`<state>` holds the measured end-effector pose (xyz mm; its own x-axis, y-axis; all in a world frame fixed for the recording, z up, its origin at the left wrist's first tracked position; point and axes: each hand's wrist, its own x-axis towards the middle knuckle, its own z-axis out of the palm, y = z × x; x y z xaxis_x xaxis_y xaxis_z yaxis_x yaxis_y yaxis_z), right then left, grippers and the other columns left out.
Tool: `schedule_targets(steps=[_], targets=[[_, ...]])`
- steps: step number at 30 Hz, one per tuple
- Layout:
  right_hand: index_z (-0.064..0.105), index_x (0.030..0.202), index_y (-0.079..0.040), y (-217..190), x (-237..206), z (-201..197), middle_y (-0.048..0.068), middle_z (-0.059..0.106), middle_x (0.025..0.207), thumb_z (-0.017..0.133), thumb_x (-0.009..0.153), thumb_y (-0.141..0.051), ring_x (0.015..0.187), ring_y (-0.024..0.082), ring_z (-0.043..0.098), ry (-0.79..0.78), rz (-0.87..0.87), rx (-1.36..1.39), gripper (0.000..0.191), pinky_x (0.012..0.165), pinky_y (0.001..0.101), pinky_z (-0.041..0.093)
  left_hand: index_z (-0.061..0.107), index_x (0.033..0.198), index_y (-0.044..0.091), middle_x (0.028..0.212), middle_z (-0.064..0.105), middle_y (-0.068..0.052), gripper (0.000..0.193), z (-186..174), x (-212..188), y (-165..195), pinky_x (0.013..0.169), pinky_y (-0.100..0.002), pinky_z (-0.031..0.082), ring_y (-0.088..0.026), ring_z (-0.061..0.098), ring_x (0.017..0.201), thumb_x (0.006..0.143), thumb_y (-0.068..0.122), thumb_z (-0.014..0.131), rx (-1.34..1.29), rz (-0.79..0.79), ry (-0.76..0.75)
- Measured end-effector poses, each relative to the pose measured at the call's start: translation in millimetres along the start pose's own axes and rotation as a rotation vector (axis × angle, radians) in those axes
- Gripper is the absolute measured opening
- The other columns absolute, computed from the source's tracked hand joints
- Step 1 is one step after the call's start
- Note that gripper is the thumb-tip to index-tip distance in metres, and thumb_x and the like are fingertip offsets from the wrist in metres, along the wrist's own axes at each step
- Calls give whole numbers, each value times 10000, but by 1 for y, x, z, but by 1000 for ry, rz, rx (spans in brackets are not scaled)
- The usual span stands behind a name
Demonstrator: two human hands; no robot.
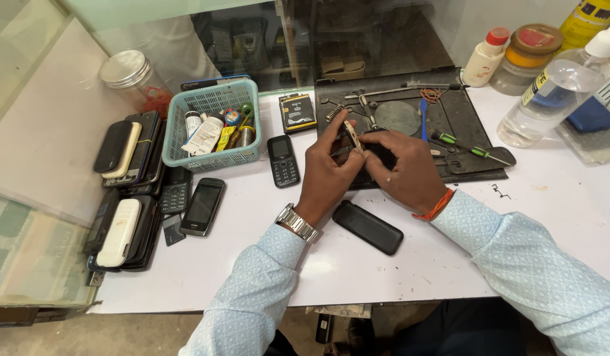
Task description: The person disassembles a beige mobile phone, removes the back cover and battery, and then reassembles it by inserting the battery and snapping the back cover back on. The person also handles a black phone and a battery pack during the process.
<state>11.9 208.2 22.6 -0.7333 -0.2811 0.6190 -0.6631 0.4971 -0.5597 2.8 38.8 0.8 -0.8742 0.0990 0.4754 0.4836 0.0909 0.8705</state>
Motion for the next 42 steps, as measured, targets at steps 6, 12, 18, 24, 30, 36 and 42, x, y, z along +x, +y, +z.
schedule_targets(steps=[6,12,18,24,30,36,42], targets=[[420,1454,-37,-3,1,-3,89,757,1110,587,1015,-128,958,129,763,100,100,261,478,798,253,595,434,1523,-31,1174,721,-147,664,1,-2,3,852,-260,633,-141,739,982,890,7,632,-32,-45,6],[703,1094,6,1,1,-6,89,736,799,735,1000,-170,690,127,680,153,135,85,202,582,255,504,445,1521,-27,1137,734,-140,672,1,-1,5,802,-253,631,-125,734,925,877,18,632,69,-19,28],[735,917,21,1,-4,-6,101,646,714,809,968,-183,580,158,570,143,82,-65,222,526,307,411,443,1519,-17,1150,736,-140,685,0,-3,5,772,-262,630,-132,739,905,863,26,635,101,-23,56],[712,1084,35,-1,-4,0,109,713,950,748,1000,-132,807,138,692,150,-48,69,190,683,266,538,465,1504,-21,1131,728,-137,672,1,-2,3,752,-265,629,-129,732,892,861,31,654,129,15,90],[713,1039,33,-5,-5,1,106,719,933,756,984,-89,792,134,703,198,6,64,141,675,257,543,470,1507,-21,1036,742,-122,680,1,-3,2,742,-267,625,-124,729,844,856,41,657,123,-3,109],[737,1047,19,-7,-1,6,101,735,965,785,974,-91,810,135,698,242,-5,79,141,689,257,537,464,1492,-32,1106,718,-168,695,4,-4,4,710,-285,629,-157,743,846,840,64,683,217,50,127],[735,1047,19,-9,-4,10,98,731,974,790,984,-97,831,139,691,300,-18,102,143,714,264,540,467,1485,-36,1161,700,-201,688,6,-6,8,697,-304,631,-189,755,867,845,76,694,253,82,127]])
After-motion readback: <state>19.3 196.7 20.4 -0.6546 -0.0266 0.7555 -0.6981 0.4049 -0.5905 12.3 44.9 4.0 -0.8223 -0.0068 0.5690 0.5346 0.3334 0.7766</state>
